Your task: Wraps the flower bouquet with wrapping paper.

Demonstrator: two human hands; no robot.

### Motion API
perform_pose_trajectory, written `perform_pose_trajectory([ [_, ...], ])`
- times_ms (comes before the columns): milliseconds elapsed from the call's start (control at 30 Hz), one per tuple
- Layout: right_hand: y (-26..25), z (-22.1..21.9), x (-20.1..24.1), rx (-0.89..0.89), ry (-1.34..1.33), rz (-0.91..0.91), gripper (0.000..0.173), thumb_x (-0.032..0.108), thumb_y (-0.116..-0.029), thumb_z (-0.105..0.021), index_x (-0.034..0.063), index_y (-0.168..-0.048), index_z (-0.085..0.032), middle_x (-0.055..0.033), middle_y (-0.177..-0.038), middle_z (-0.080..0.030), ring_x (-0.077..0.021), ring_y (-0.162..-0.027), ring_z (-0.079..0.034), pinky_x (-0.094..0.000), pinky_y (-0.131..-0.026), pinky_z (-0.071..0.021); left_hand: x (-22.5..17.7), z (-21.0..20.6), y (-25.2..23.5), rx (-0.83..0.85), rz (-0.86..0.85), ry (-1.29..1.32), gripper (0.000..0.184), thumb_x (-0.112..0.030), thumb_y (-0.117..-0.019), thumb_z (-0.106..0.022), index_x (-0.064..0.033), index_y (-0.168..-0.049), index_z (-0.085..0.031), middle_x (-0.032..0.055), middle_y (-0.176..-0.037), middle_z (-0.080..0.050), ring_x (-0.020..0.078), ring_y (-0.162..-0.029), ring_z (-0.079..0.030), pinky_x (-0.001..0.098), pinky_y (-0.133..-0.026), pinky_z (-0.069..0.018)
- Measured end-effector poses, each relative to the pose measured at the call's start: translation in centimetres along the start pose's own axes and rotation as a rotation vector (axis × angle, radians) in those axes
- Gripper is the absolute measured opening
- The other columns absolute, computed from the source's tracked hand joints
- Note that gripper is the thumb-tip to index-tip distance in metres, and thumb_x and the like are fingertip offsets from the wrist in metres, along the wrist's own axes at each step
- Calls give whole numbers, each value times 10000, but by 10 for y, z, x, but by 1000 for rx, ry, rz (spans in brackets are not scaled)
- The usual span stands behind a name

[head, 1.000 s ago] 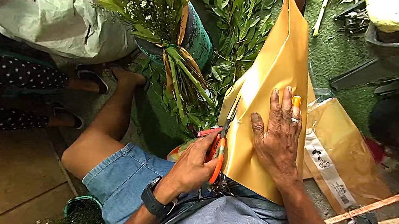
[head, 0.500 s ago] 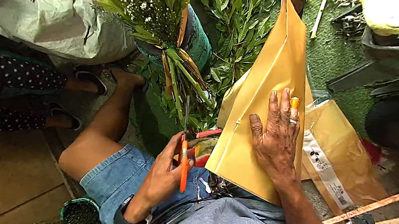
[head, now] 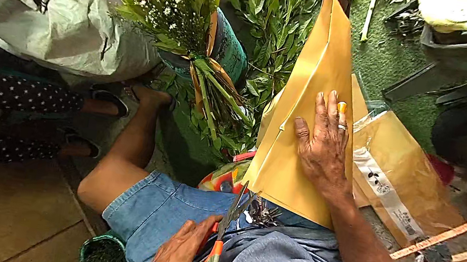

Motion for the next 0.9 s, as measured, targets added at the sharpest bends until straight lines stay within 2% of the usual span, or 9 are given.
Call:
perform_pose_trajectory([
  [167,0,0,-1,-8,-1,-15,676,504,-1083,-372,145,-1645,-259,-83,-1728,-135,-353,-1569,-192,-624,-1235,-188,1,-5,-10,12,12,-57,661,-474,-899,-622,-164,-1478,-539,34,-1152,-702,234,-982,-647,483,-791,-552],
  [267,-1,0,-1,-7,11,-19,674,504,-1083,-371,149,-1644,-260,-78,-1729,-134,-353,-1568,-197,-623,-1236,-186,-6,-7,-17,1,-24,-38,632,-454,-913,-610,-161,-1470,-542,15,-1147,-704,204,-978,-648,454,-788,-559],
  [433,-2,0,0,-5,23,-31,681,522,-1081,-359,156,-1646,-255,-73,-1729,-135,-342,-1567,-203,-616,-1237,-184,-11,-10,-32,-17,-59,1,657,-500,-913,-567,-158,-1473,-528,-30,-1157,-715,154,-977,-658,408,-783,-565],
  [733,-2,0,-1,-22,31,-19,676,512,-1081,-367,150,-1643,-262,-86,-1726,-147,-352,-1558,-227,-608,-1233,-201,-10,-14,-40,7,-57,59,674,-523,-924,-565,-152,-1485,-517,-25,-1179,-718,128,-963,-674,374,-783,-577],
  [900,-1,0,-2,-2,15,-34,682,526,-1080,-352,169,-1650,-245,-73,-1731,-122,-340,-1569,-197,-617,-1238,-182,-11,-15,-41,7,-57,86,678,-526,-934,-555,-143,-1493,-509,-15,-1175,-721,136,-961,-680,385,-793,-580],
])
Point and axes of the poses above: each hand's wrist, its own y-axis away from the middle knuckle, its own z-axis out of the back of the hand, x = y × z, the point moved 7 cm from there along -y, towards the middle knuckle
